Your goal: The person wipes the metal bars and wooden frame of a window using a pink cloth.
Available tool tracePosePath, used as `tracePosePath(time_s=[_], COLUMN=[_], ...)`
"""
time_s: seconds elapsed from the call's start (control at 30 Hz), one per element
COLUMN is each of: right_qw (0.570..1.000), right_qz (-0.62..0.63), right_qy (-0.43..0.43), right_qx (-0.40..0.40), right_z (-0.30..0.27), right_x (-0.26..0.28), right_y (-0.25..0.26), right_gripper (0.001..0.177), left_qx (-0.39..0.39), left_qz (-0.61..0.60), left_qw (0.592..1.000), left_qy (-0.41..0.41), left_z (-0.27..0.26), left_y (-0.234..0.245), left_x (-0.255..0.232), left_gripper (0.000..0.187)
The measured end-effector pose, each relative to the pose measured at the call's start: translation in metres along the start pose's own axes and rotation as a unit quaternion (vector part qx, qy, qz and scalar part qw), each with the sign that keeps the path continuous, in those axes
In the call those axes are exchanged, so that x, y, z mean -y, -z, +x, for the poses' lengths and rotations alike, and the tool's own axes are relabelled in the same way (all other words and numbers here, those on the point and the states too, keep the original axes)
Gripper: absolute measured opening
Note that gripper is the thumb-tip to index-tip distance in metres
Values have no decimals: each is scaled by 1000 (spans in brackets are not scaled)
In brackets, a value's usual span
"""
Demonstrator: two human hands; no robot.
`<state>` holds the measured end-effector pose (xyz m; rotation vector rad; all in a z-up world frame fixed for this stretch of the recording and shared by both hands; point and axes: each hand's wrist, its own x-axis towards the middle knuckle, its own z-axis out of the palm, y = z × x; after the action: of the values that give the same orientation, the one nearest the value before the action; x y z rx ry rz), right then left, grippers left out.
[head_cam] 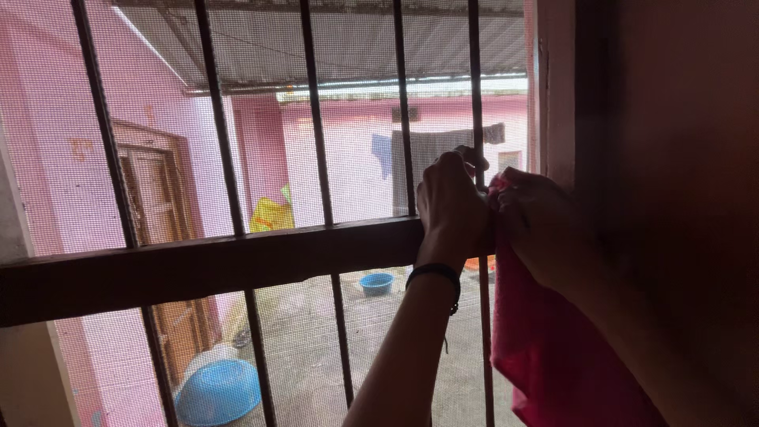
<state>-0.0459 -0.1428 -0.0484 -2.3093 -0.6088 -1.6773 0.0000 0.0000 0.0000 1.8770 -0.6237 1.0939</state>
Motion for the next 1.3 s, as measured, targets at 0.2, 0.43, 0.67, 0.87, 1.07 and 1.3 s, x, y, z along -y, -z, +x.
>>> tracePosePath(time_s=[0.2, 0.43, 0.67, 0.87, 1.07, 1.3], right_qw=[948, 994, 997, 991, 991, 997], right_qz=[-309, -95, -63, -104, -122, 21], right_qy=[58, 30, 12, 64, -47, 8], right_qx=[41, -40, -46, -48, 25, -75], right_z=[6, -13, -32, -2, 6, -22], right_x=[43, 71, 86, 45, 49, 81], right_y=[12, 28, 35, 19, 19, 42], right_gripper=[33, 34, 41, 32, 37, 31], left_qx=[-19, -7, 10, -26, -10, -7], left_qz=[18, 20, 16, 14, 10, 6], left_qw=[1000, 1000, 999, 1000, 1000, 1000], left_qy=[-12, 3, 36, -12, 18, 0], left_z=[-10, -11, -17, -17, -19, -19], left_y=[18, 21, 27, 22, 26, 27], left_x=[-16, -21, -29, -23, -27, -24], left_gripper=[31, 29, 28, 27, 27, 31])
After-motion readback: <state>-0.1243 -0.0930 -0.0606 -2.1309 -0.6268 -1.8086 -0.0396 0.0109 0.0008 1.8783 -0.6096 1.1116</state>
